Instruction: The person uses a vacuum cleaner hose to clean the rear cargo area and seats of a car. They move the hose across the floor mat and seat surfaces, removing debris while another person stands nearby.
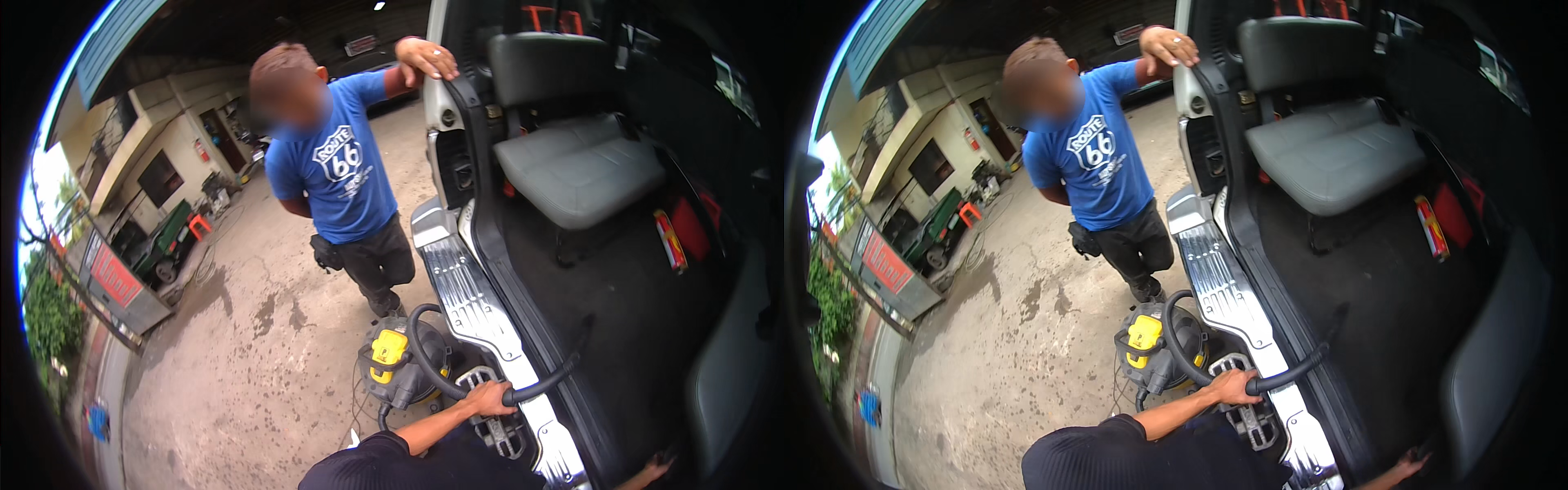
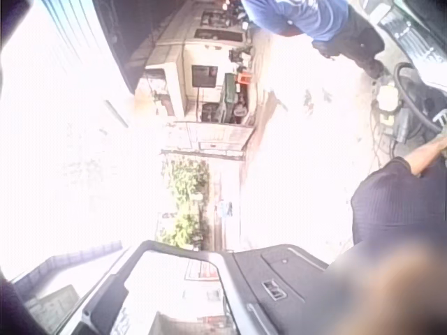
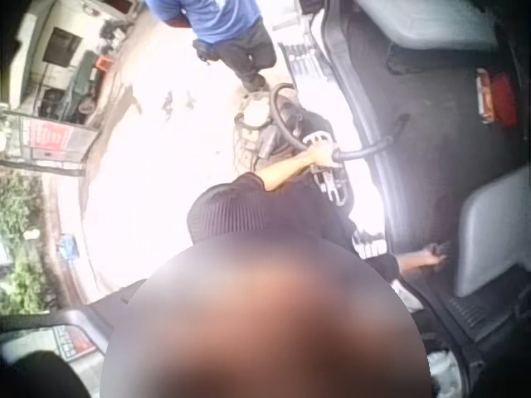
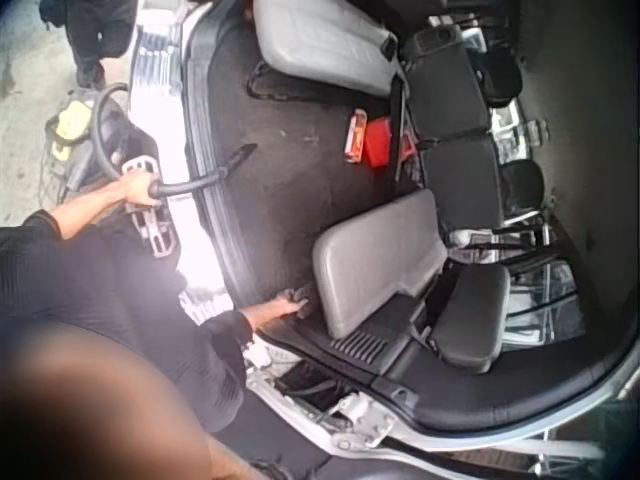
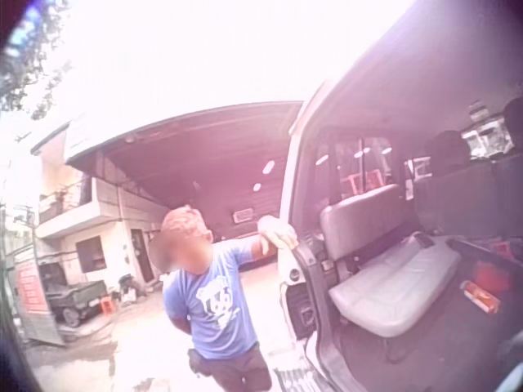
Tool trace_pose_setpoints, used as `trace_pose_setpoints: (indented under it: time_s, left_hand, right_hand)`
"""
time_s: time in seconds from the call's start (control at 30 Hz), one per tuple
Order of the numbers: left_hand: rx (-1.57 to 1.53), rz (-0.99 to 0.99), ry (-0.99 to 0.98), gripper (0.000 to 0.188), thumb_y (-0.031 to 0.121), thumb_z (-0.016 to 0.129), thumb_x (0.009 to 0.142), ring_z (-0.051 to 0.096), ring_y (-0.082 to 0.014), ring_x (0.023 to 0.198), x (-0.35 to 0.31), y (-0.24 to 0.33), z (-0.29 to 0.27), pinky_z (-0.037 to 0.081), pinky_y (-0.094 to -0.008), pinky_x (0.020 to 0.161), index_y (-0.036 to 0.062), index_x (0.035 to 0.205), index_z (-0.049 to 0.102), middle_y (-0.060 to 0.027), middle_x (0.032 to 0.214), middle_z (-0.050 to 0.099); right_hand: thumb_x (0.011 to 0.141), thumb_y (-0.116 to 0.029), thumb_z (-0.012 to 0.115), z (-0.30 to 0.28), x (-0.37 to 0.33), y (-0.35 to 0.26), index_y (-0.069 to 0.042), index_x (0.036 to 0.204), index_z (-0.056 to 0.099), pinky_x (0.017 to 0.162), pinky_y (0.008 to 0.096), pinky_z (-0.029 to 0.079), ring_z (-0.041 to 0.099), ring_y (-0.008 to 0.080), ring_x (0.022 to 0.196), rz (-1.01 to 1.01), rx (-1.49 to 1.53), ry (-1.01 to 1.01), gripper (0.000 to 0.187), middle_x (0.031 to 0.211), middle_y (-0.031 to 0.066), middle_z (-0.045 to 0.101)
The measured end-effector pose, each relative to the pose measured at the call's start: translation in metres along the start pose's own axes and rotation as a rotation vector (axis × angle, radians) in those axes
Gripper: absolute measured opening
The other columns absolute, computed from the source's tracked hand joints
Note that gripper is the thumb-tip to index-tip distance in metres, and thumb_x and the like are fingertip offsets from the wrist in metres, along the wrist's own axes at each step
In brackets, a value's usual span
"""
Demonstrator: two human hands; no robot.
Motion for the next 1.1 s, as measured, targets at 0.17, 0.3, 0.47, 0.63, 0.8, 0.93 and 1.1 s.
trace_pose_setpoints:
  time_s: [0.17, 0.3, 0.47, 0.63, 0.8, 0.93, 1.1]
  left_hand:
    - [0.035, -0.04, -0.002, 0.054, 0.049, 0.072, 0.072, 0.066, -0.0396, 0.086, -0.003, 0.008, 0.003, 0.051, -0.0485, 0.08, 0.0063, 0.104, 0.062, -0.0194, 0.087, 0.068]
    - [0.042, -0.087, -0.066, 0.054, 0.05, 0.072, 0.072, 0.066, -0.0388, 0.086, -0.002, 0.011, 0.005, 0.051, -0.0477, 0.079, 0.0091, 0.107, 0.063, -0.0184, 0.086, 0.068]
    - [0.043, -0.062, -0.04, 0.061, 0.05, 0.073, 0.07, 0.067, -0.0384, 0.086, 0.01, 0.005, 0.01, 0.051, -0.0462, 0.08, 0.0104, 0.115, 0.063, -0.0196, 0.086, 0.069]
    - [-0.037, 0.031, 0.046, 0.065, 0.038, 0.083, 0.061, 0.069, -0.0303, 0.082, 0.01, 0.003, -0.024, 0.053, -0.0378, 0.075, -0.0061, 0.106, 0.064, -0.023, 0.089, 0.069]
    - [-0.018, 0.401, -0.268, 0.058, 0.035, 0.084, 0.047, 0.07, -0.0309, 0.072, -0.006, 0.037, -0.054, 0.054, -0.0397, 0.072, 0.0007, 0.09, 0.068, -0.0151, 0.076, 0.069]
    - [0.163, 0.555, -0.395, 0.059, 0.038, 0.083, 0.054, 0.07, -0.0324, 0.076, 0.009, 0.091, -0.007, 0.054, -0.0396, 0.072, 0.001, 0.097, 0.066, -0.0164, 0.08, 0.069]
    - [0.133, 0.716, -0.504, 0.06, 0.036, 0.082, 0.062, 0.067, -0.0377, 0.077, 0.043, 0.191, 0.084, 0.052, -0.0418, 0.074, -0.0021, 0.104, 0.063, -0.0216, 0.083, 0.068]
  right_hand:
    - [0.088, -0.022, 0.063, 0.051, 0.023, -0.019, -0.005, 0.107, 0.062, 0.068, 0.0319, 0.042, 0.052, 0.0184, 0.086, -0.191, -0.412, 0.007, 0.026, 0.102, 0.0072, 0.06]
    - [0.086, -0.021, 0.062, 0.077, 0.016, -0.03, -0.005, 0.11, 0.062, 0.073, 0.0335, 0.044, 0.055, 0.02, 0.087, -0.216, -0.524, 0.016, 0.029, 0.103, 0.0079, 0.061]
    - [0.085, -0.02, 0.061, 0.078, -0.008, -0.055, -0.005, 0.115, 0.063, 0.078, 0.0354, 0.046, 0.057, 0.0221, 0.089, -0.296, -0.658, 0.012, 0.033, 0.104, 0.0087, 0.063]
    - [0.084, -0.022, 0.061, -0.012, -0.173, -0.036, -0.009, 0.102, 0.07, 0.077, 0.0365, 0.048, 0.059, 0.0208, 0.083, -0.29, -0.769, 0.163, 0.024, 0.092, 0.0074, 0.066]
    - [0.083, -0.017, 0.067, -0.057, -0.371, 0.054, -0.006, 0.1, 0.064, 0.064, 0.0289, 0.049, 0.062, 0.015, 0.077, 0.197, -0.531, -0.025, 0.021, 0.09, 0.0037, 0.067]
    - [0.089, -0.039, 0.064, -0.003, -0.432, 0.064, -0.006, 0.125, 0.054, 0.084, 0.0326, 0.048, 0.058, 0.0183, 0.105, 0.426, -0.427, -0.67, 0.05, 0.117, 0.0094, 0.062]
    - [0.089, -0.071, 0.038, 0.048, -0.393, 0.035, -0.009, 0.135, 0.042, 0.089, 0.0445, 0.047, 0.058, 0.0298, 0.108, 0.333, -0.085, -0.568, 0.077, 0.124, 0.0179, 0.057]
Point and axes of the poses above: each hand's wrist, its own x-axis towards the middle knuckle, its own z-axis out of the palm, y = z × x, the point moved 5 cm from there along x, towards the middle knuckle
